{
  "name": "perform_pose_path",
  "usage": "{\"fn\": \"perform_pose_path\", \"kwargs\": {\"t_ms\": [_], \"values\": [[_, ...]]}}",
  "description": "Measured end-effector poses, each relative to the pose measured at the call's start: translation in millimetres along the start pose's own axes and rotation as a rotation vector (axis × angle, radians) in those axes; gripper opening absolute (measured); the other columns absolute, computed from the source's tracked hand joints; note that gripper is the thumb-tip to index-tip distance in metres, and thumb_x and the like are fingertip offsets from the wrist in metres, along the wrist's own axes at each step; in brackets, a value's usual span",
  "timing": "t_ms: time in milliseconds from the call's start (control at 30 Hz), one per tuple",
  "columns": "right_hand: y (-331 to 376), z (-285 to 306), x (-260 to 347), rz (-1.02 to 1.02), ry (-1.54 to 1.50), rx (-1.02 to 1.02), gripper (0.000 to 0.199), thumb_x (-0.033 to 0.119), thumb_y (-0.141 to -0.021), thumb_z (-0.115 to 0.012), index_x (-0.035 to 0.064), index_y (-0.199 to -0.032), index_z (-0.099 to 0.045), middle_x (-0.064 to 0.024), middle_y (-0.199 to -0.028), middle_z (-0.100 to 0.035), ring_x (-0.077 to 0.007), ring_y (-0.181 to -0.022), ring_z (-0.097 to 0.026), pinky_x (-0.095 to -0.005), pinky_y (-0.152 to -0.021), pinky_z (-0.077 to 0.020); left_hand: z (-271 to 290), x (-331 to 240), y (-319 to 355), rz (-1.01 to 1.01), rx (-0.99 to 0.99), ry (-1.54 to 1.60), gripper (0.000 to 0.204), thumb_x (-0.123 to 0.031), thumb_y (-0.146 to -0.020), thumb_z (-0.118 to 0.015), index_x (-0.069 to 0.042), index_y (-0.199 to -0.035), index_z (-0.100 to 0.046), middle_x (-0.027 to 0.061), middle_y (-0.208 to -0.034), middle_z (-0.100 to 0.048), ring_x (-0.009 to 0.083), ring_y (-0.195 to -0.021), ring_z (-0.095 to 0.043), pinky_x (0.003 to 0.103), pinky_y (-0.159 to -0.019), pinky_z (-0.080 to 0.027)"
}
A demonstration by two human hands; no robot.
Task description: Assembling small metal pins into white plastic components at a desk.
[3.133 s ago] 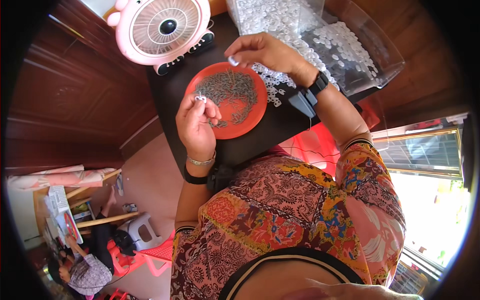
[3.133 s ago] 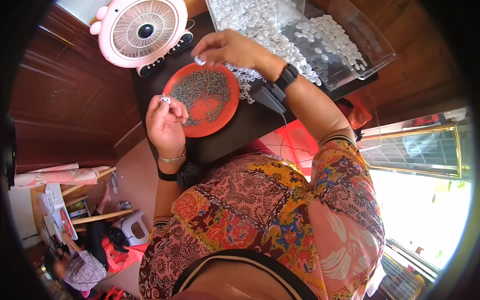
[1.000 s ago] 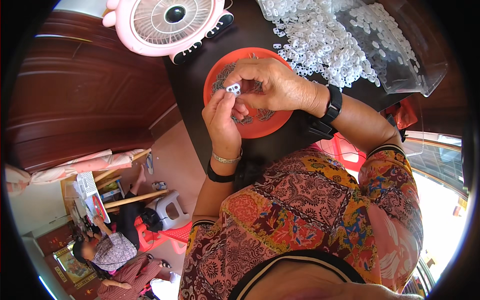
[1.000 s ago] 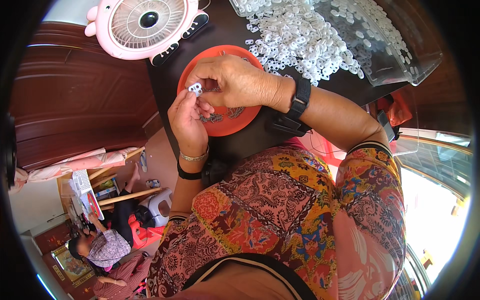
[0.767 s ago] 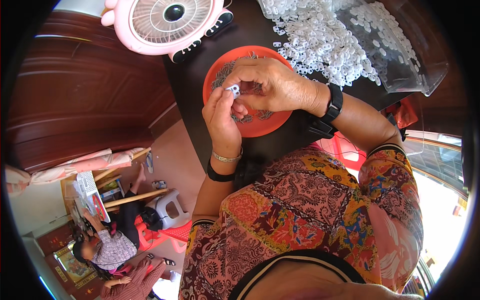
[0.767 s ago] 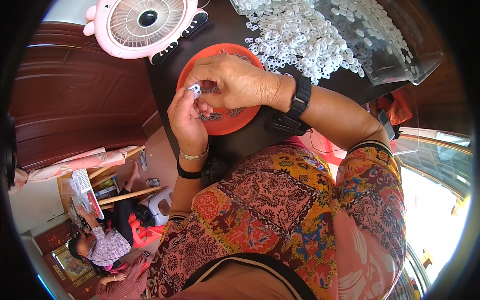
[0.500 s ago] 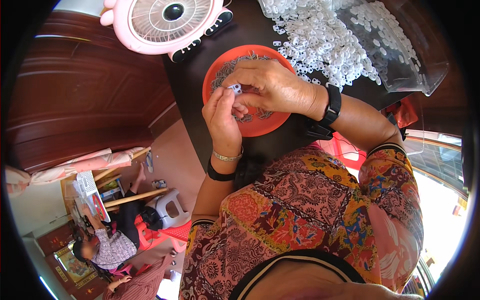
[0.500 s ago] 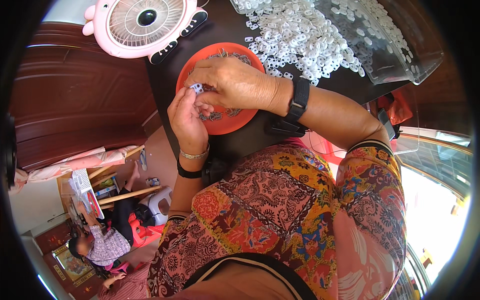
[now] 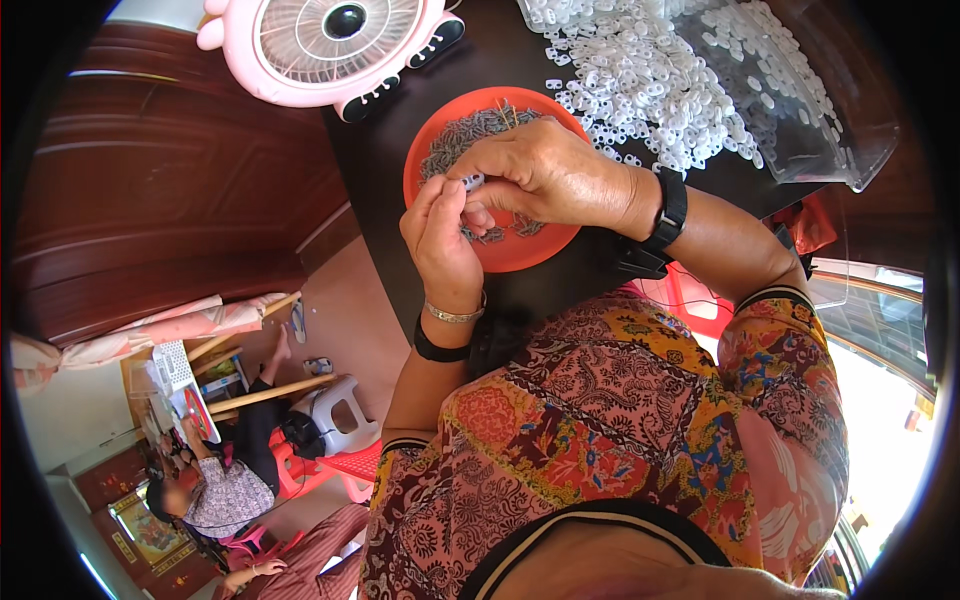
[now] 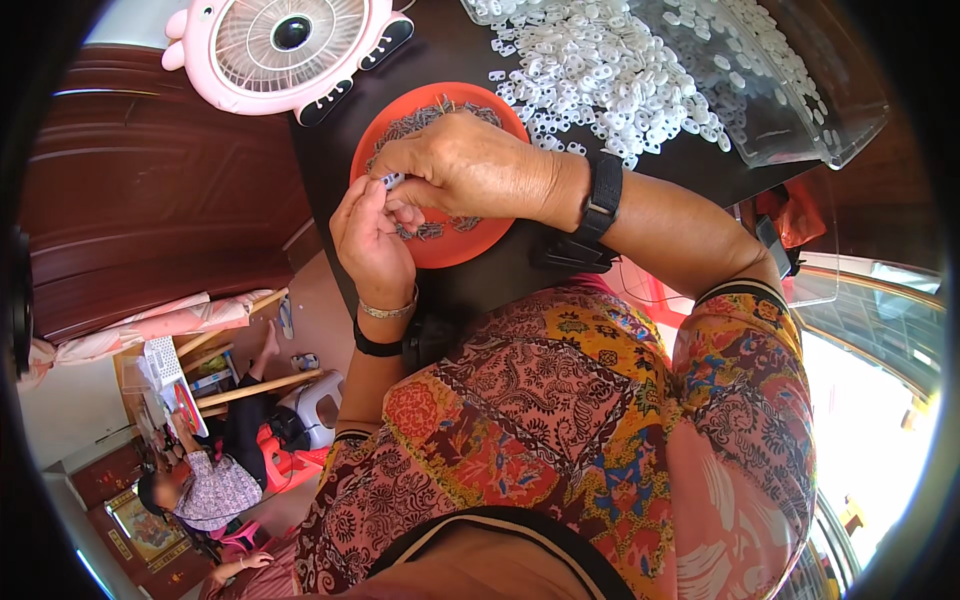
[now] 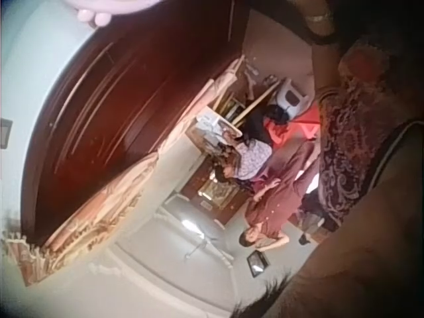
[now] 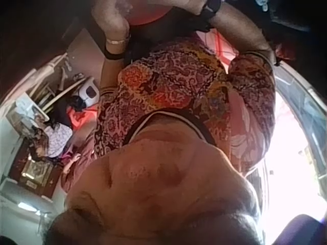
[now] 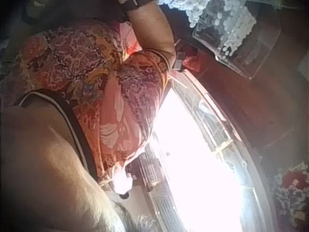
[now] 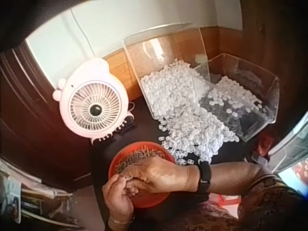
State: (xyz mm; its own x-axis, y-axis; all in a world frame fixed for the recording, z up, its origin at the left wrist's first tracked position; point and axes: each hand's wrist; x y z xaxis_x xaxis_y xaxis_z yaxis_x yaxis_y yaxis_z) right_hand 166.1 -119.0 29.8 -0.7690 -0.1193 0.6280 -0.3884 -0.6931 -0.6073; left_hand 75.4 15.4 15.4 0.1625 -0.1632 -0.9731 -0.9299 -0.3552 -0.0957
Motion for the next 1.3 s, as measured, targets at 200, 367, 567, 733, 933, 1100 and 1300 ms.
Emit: {"fn": "perform_pose_path", "kwargs": {"t_ms": [200,367,567,733,933,1100,1300], "values": [[0,1,4,0.007,0.032,0.005,0.013,0.009,-0.080,-0.067,0.0052,-0.092,-0.063,-0.0082,-0.072,-0.063,-0.0260,-0.067,-0.065,-0.0332,-0.058,-0.0507,-1,-3,5,-0.008,0.009,-0.015,0.025,-0.017,-0.093,-0.047,0.002,-0.078,-0.057,0.0040,-0.059,-0.052,0.0111,-0.051,-0.049,0.024,-0.048,-0.037],[1,-2,4,-0.007,0.015,-0.026,0.015,0.009,-0.077,-0.068,0.0057,-0.091,-0.064,-0.0089,-0.076,-0.064,-0.0277,-0.070,-0.065,-0.0358,-0.062,-0.0511,-3,-2,4,-0.017,-0.007,-0.008,0.027,-0.017,-0.094,-0.045,0.001,-0.077,-0.056,0.0038,-0.060,-0.052,0.0102,-0.053,-0.048,0.023,-0.050,-0.036],[-3,11,3,0.123,0.250,-0.152,0.014,0.012,-0.074,-0.069,0.0056,-0.086,-0.063,-0.0094,-0.081,-0.065,-0.0280,-0.075,-0.064,-0.0371,-0.062,-0.0513,-7,1,1,-0.062,0.015,0.080,0.027,-0.019,-0.093,-0.045,0.001,-0.079,-0.058,0.0024,-0.061,-0.050,0.0099,-0.055,-0.047,0.022,-0.052,-0.035],[-4,114,-8,0.074,0.827,-0.771,0.017,0.007,-0.073,-0.071,0.0100,-0.089,-0.066,-0.0089,-0.092,-0.065,-0.0306,-0.075,-0.063,-0.0372,-0.065,-0.0510,-7,1,-1,-0.080,0.025,0.004,0.027,-0.018,-0.092,-0.046,0.001,-0.079,-0.059,0.0020,-0.062,-0.050,0.0100,-0.054,-0.046,0.023,-0.051,-0.035],[-10,141,17,-0.132,1.132,-0.776,0.028,0.008,-0.075,-0.066,0.0046,-0.103,-0.065,-0.0163,-0.110,-0.062,-0.0335,-0.104,-0.056,-0.0409,-0.087,-0.0460,-5,1,-2,-0.089,0.007,-0.014,0.025,-0.017,-0.092,-0.047,0.001,-0.078,-0.059,0.0019,-0.061,-0.050,0.0100,-0.055,-0.048,0.023,-0.051,-0.035],[3,113,-59,-0.262,0.834,-0.311,0.013,0.017,-0.079,-0.064,0.0086,-0.087,-0.070,-0.0092,-0.089,-0.066,-0.0288,-0.091,-0.059,-0.0384,-0.077,-0.0482,-5,3,-4,-0.071,0.019,-0.013,0.025,-0.017,-0.091,-0.047,0.000,-0.078,-0.059,0.0017,-0.061,-0.050,0.0098,-0.055,-0.048,0.023,-0.051,-0.035],[8,82,-90,-0.397,0.751,0.102,0.016,0.018,-0.076,-0.064,0.0103,-0.088,-0.070,-0.0109,-0.088,-0.065,-0.0305,-0.088,-0.060,-0.0405,-0.075,-0.0496,-4,3,-4,-0.069,0.024,-0.016,0.024,-0.018,-0.090,-0.049,0.000,-0.077,-0.059,0.0018,-0.061,-0.050,0.0096,-0.055,-0.048,0.023,-0.052,-0.035]]}}
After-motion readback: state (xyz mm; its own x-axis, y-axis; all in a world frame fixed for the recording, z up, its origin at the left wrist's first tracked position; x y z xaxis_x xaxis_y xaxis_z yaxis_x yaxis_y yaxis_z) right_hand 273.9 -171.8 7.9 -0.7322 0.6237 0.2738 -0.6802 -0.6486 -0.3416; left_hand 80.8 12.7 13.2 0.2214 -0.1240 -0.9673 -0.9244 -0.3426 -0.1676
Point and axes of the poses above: each hand's wrist, its own y-axis away from the middle knuckle, its own z-axis out of the back of the hand, x = y × z
